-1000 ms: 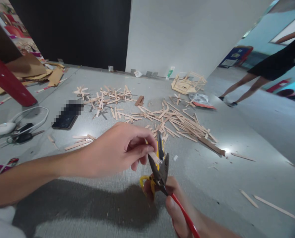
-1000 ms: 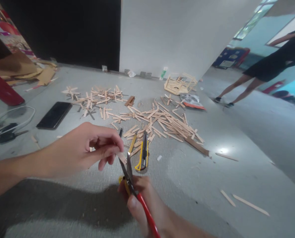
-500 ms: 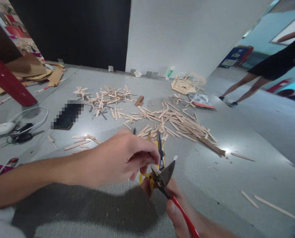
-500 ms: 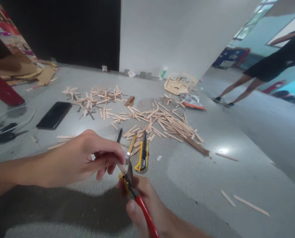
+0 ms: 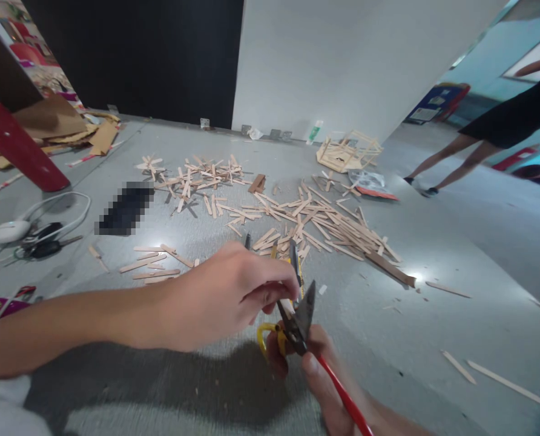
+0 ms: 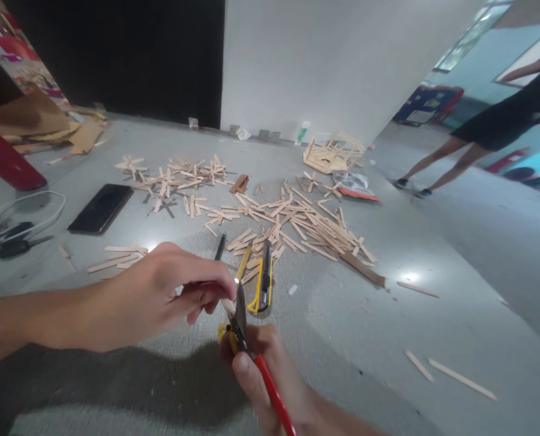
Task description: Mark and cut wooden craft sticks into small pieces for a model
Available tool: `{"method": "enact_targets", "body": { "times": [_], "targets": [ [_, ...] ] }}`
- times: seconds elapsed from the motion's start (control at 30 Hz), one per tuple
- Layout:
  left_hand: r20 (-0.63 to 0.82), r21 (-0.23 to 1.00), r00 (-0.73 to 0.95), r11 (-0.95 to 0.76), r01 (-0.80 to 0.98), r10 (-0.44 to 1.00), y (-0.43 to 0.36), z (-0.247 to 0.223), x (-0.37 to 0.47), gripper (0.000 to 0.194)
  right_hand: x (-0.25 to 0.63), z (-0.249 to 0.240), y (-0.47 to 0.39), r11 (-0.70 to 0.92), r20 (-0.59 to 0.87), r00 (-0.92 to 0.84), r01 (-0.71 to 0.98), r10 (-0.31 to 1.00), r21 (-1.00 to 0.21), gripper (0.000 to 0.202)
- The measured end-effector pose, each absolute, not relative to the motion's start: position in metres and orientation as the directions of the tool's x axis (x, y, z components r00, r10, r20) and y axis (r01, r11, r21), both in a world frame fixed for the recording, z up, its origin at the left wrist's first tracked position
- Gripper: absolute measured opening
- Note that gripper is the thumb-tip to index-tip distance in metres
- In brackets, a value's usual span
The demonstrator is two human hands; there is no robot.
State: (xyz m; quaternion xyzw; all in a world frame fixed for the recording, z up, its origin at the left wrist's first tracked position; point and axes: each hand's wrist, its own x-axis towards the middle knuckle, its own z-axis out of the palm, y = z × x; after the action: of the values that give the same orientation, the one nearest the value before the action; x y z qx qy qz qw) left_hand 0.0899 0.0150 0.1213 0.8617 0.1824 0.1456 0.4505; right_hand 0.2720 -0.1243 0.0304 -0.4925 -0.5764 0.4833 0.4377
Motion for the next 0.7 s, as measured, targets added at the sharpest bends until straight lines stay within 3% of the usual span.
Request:
{"method": "enact_targets", "body": {
  "times": [0.3,0.7],
  "targets": [
    [0.137,0.835,0.849,-0.521,0.178,0.51,0.0114,0.1128,0.0905,0.015,0.2695,0.0253,-0.1274,-0.004,-0.018,-0.096,0.14,0.995,-0.99,0.053],
    [0.12,0.858,0.848,-0.484,0.173,0.516,0.0114,0.1131,0.0905,0.018,0.2649,0.0249,-0.126,-0.008,-0.014,-0.053,0.117,0.999,-0.993,0.055]
  ]
}}
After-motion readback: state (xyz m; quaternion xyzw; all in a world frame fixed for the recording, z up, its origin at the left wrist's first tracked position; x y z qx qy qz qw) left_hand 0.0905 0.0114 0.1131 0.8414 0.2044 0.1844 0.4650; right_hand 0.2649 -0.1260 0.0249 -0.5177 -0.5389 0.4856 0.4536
